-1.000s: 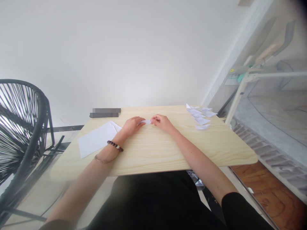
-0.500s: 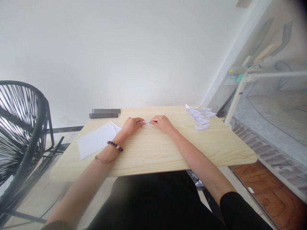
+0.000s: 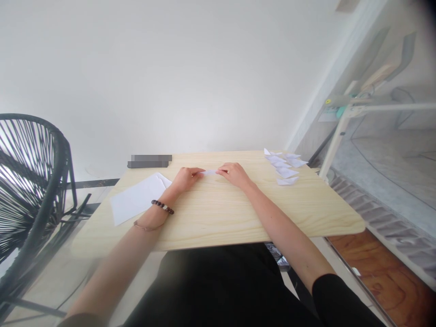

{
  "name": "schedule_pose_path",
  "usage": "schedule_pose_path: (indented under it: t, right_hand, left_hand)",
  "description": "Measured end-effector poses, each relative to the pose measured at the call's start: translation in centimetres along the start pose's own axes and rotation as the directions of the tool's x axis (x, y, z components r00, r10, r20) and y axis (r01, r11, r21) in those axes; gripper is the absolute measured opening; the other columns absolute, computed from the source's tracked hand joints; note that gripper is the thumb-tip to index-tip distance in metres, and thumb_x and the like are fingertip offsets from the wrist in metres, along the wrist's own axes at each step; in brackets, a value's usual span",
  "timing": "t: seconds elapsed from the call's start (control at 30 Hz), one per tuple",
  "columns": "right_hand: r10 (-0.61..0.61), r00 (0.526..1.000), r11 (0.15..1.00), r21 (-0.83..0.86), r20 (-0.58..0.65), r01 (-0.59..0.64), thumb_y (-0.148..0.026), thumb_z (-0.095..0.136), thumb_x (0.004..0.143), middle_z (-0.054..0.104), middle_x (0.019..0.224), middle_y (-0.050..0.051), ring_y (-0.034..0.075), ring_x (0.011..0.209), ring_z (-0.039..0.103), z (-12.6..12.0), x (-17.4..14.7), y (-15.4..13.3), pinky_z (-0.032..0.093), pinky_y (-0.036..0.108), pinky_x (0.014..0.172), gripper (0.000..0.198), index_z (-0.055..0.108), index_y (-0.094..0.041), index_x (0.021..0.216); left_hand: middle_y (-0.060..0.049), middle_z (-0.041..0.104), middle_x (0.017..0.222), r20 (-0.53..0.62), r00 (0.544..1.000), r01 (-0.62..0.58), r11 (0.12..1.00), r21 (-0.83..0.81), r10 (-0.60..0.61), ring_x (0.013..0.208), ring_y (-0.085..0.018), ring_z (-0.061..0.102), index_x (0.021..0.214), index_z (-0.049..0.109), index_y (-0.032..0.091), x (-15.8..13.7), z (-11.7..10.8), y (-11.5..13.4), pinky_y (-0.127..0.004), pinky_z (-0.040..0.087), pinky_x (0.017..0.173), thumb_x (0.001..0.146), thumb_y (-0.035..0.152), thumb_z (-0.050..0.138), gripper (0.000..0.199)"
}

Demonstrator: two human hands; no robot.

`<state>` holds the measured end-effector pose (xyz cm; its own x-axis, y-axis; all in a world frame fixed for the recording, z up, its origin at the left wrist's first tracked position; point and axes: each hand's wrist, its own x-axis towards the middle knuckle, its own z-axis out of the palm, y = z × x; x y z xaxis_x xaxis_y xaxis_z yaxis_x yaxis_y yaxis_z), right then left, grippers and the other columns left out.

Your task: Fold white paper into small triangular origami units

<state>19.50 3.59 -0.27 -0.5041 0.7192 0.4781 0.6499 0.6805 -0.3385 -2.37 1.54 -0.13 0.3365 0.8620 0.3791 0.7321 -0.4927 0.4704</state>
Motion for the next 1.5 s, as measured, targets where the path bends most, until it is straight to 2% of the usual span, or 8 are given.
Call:
schedule_pose_path:
  t: [0.1, 0.43, 0.77, 0.93, 1.1, 1.23, 1.33, 1.5]
  right_hand:
    - [0.009, 1.0, 1.0, 0.01, 0.009, -0.009, -0.034, 0.047, 0.081, 0.063, 0.076, 0.002, 0.012, 0.07, 0.053, 0.1, 0.0, 0.2, 0.032, 0.022, 0.062, 0.025, 0.065, -0.02, 0.072]
    - [0.05, 0.997, 0.999, 0.012, 0.054, -0.05, -0.032, 0.045, 0.081, 0.06, 0.072, 0.003, 0.01, 0.066, 0.05, 0.3, -0.2, 0.0, 0.033, 0.021, 0.063, 0.027, 0.063, -0.016, 0.067]
    - [-0.017, 1.0, 0.99, 0.143, 0.025, 0.014, -0.019, 0.045, 0.078, 0.061, 0.087, 0.002, 0.009, 0.071, 0.053, 0.2, -0.2, -0.8, 0.037, 0.02, 0.065, 0.017, 0.06, -0.019, 0.086]
    - [-0.064, 0.998, 0.994, 0.094, 0.006, 0.063, -0.011, 0.044, 0.074, 0.061, 0.093, 0.001, 0.011, 0.082, 0.053, 0.3, -0.1, -1.2, 0.038, 0.02, 0.069, 0.022, 0.062, -0.02, 0.083]
    - [0.031, 0.999, 0.999, -0.019, 0.029, -0.03, -0.017, 0.044, 0.076, 0.062, 0.089, 0.001, 0.013, 0.082, 0.054, 0.1, -0.2, -1.6, 0.038, 0.023, 0.074, 0.02, 0.063, -0.021, 0.081]
    - [0.091, 0.995, 0.993, -0.073, 0.048, -0.088, -0.022, 0.044, 0.078, 0.062, 0.089, 0.002, 0.014, 0.083, 0.055, 0.2, -0.1, -1.7, 0.038, 0.023, 0.074, 0.02, 0.064, -0.021, 0.083]
    - [0.09, 0.994, 0.994, -0.067, 0.055, -0.086, -0.024, 0.046, 0.077, 0.062, 0.087, 0.003, 0.013, 0.082, 0.055, 0.3, -0.1, -1.6, 0.038, 0.023, 0.074, 0.019, 0.063, -0.02, 0.083]
    - [0.084, 0.994, 0.996, -0.045, 0.067, -0.081, -0.019, 0.049, 0.073, 0.061, 0.087, 0.003, 0.014, 0.084, 0.054, 0.4, 0.0, -1.7, 0.039, 0.023, 0.077, 0.017, 0.063, -0.019, 0.082]
  left_hand:
    - [-0.001, 0.067, 0.076, 0.016, 1.0, -0.004, 0.999, 0.034, 0.003, 0.065, -0.015, 0.06, 0.094, 0.065, 0.021, -0.1, -0.1, 0.1, -0.024, 0.043, 0.065, 0.077, 0.033, 0.046, 0.028]
    - [0.001, 0.064, 0.092, 0.068, 0.993, -0.092, 0.996, -0.003, 0.092, 0.078, -0.015, 0.058, 0.094, 0.059, 0.023, -0.3, -0.3, 0.9, -0.025, 0.042, 0.074, 0.077, 0.026, 0.043, 0.024]
    - [-0.001, 0.065, 0.084, 0.037, 0.996, -0.083, 0.994, -0.073, 0.086, 0.07, -0.013, 0.056, 0.082, 0.063, 0.018, -0.1, 0.0, 0.3, -0.024, 0.043, 0.071, 0.076, 0.026, 0.045, 0.02]
    - [-0.003, 0.065, 0.085, 0.027, 0.989, -0.142, 0.985, -0.099, 0.145, 0.075, -0.013, 0.057, 0.082, 0.063, 0.016, 0.0, 0.2, 0.2, -0.024, 0.044, 0.072, 0.076, 0.024, 0.045, 0.02]
    - [-0.003, 0.062, 0.096, 0.075, 0.959, -0.266, 0.961, -0.077, 0.272, 0.083, -0.013, 0.057, 0.082, 0.063, 0.017, -0.1, 0.5, 0.9, -0.024, 0.043, 0.078, 0.078, 0.021, 0.042, 0.021]
    - [-0.004, 0.059, 0.103, 0.109, 0.944, -0.311, 0.95, -0.029, 0.313, 0.089, -0.014, 0.056, 0.085, 0.062, 0.018, -0.3, 0.1, 1.8, -0.025, 0.041, 0.083, 0.076, 0.02, 0.042, 0.022]
    - [-0.005, 0.059, 0.101, 0.099, 0.95, -0.297, 0.955, 0.009, 0.295, 0.087, -0.014, 0.056, 0.089, 0.061, 0.017, -0.4, -0.1, 2.1, -0.024, 0.041, 0.081, 0.077, 0.021, 0.041, 0.023]
    - [-0.004, 0.063, 0.078, 0.046, 0.986, -0.164, 0.976, 0.142, 0.159, 0.069, -0.014, 0.056, 0.08, 0.06, 0.016, -0.3, 0.2, 1.8, -0.024, 0.042, 0.067, 0.081, 0.027, 0.038, 0.025]
